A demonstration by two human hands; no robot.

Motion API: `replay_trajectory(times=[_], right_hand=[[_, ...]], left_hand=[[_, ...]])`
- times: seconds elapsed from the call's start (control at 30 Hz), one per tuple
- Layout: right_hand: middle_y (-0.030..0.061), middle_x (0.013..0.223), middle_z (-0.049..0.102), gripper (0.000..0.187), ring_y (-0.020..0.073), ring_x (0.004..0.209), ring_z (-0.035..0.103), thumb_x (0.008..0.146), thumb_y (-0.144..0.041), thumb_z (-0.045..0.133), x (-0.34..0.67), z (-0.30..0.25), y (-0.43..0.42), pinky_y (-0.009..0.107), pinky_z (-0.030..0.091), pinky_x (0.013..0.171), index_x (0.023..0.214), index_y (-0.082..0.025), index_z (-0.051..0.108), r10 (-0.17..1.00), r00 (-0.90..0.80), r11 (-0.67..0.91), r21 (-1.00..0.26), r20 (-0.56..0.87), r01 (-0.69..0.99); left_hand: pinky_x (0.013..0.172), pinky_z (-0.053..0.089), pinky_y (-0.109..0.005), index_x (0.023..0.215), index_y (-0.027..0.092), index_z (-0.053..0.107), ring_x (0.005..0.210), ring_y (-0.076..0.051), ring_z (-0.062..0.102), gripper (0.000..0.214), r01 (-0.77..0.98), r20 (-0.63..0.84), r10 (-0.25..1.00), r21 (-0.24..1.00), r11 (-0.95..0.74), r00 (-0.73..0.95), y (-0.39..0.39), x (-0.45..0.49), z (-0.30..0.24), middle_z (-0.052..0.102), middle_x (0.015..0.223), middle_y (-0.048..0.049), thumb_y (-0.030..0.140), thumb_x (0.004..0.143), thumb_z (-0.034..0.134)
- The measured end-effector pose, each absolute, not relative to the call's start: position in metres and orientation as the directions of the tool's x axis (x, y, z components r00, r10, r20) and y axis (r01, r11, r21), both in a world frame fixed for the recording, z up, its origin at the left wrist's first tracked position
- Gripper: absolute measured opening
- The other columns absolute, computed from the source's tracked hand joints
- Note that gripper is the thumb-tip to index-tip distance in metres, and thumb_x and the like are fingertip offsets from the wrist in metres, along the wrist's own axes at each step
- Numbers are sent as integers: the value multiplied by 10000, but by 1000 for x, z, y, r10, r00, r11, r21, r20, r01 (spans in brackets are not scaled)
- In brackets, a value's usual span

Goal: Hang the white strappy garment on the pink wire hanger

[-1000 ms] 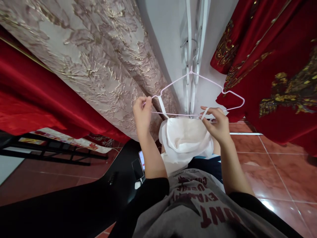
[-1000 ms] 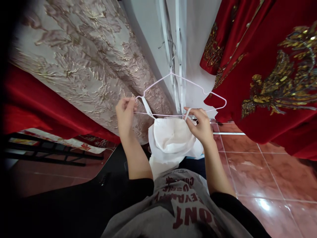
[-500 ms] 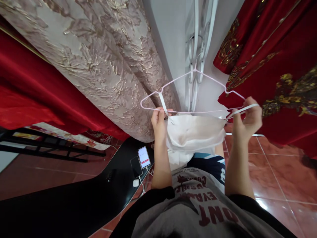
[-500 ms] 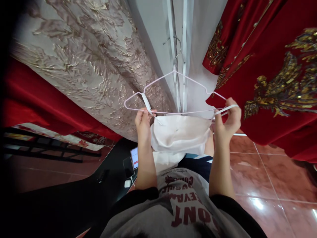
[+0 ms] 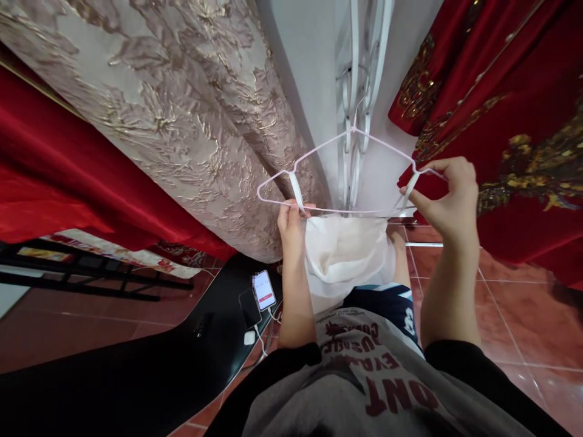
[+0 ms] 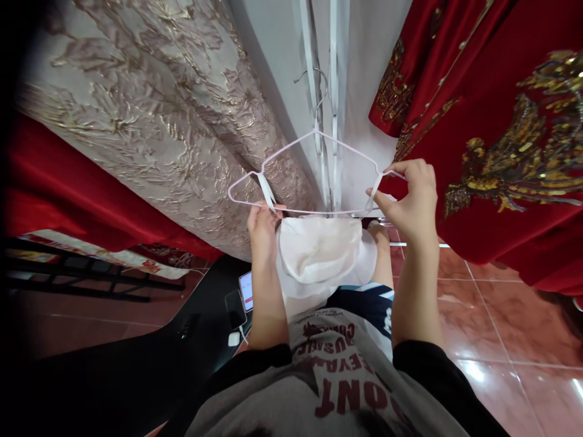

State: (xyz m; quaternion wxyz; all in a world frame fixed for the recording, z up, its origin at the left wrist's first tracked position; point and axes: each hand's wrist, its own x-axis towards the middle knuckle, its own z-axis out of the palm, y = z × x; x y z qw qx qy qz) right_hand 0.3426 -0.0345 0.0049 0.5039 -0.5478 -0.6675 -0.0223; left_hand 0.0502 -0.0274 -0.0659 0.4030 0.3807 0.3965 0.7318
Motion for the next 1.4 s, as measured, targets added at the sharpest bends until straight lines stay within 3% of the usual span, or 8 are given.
replay_trajectory(times=[0.2,0.4,0.53,0.67,0.83,0.97,1.2,1.4], right_hand=[[92,1278,700,335,360,1324,603,911,-318,683,315,-8,-45,624,454,1147,1245,-302,693,565,17,598,-424,825,680],[54,1128,796,311,283,1047,728,981,-278,605,277,-37,-48,500,519,973,1268,-297,722,751,-332,641,-510,571,573],[56,1102,800,265,281,1032,706,1000,-305,613,274,-55,-46,506,464,1018,1236,-280,733,748,-243,604,-481,618,636],[26,1105,791,244,268,1079,695,1006,-303,602,280,-57,-49,547,391,1157,1208,-317,740,741,-194,603,-511,643,612],[12,1057,784,223,257,1066,699,995,-312,612,289,-50,-54,574,370,1204,1163,-339,755,751,-170,594,-541,638,595],[23,1059,790,206,260,1068,706,1000,-347,607,292,-47,-55,589,376,1207,1134,-325,762,764,-162,582,-559,625,591],[41,1216,775,305,279,1188,694,1003,-329,624,267,-53,-59,619,369,1229,1295,-343,709,769,-236,612,-575,595,543],[91,1429,628,461,253,1211,677,912,-311,714,289,-66,-40,509,576,1043,1367,-334,640,638,349,589,-727,686,352]], left_hand=[[723,498,-245,858,212,611,649,-119,623,163,-313,228,907,885,-345,-355,-31,54,-64,779,778,-32,327,962,660],[825,550,-284,941,214,686,767,-143,709,221,-308,193,940,910,-278,-281,-39,52,-65,820,919,-60,433,949,716],[998,550,-366,967,195,776,966,-209,763,333,-145,163,983,974,-174,-85,-53,34,-57,823,1020,-101,511,980,675],[844,573,-335,914,210,791,983,-238,757,323,-66,177,983,982,-174,39,-66,21,-36,811,974,-99,513,970,694],[664,551,-291,1004,236,764,1031,-244,761,284,-339,265,931,877,-341,-250,-60,12,-17,791,1123,-118,510,955,707],[667,518,-240,1063,250,748,1204,-234,711,180,-147,310,706,851,-505,-637,-50,6,-29,766,1295,-63,354,918,772],[552,452,-228,915,175,743,887,-217,781,430,-269,144,924,931,-248,-354,-49,29,-51,825,984,-148,604,906,724],[603,492,-235,840,184,653,815,-191,772,481,-344,180,894,878,-334,-410,-41,50,-54,809,862,-121,658,917,688]])
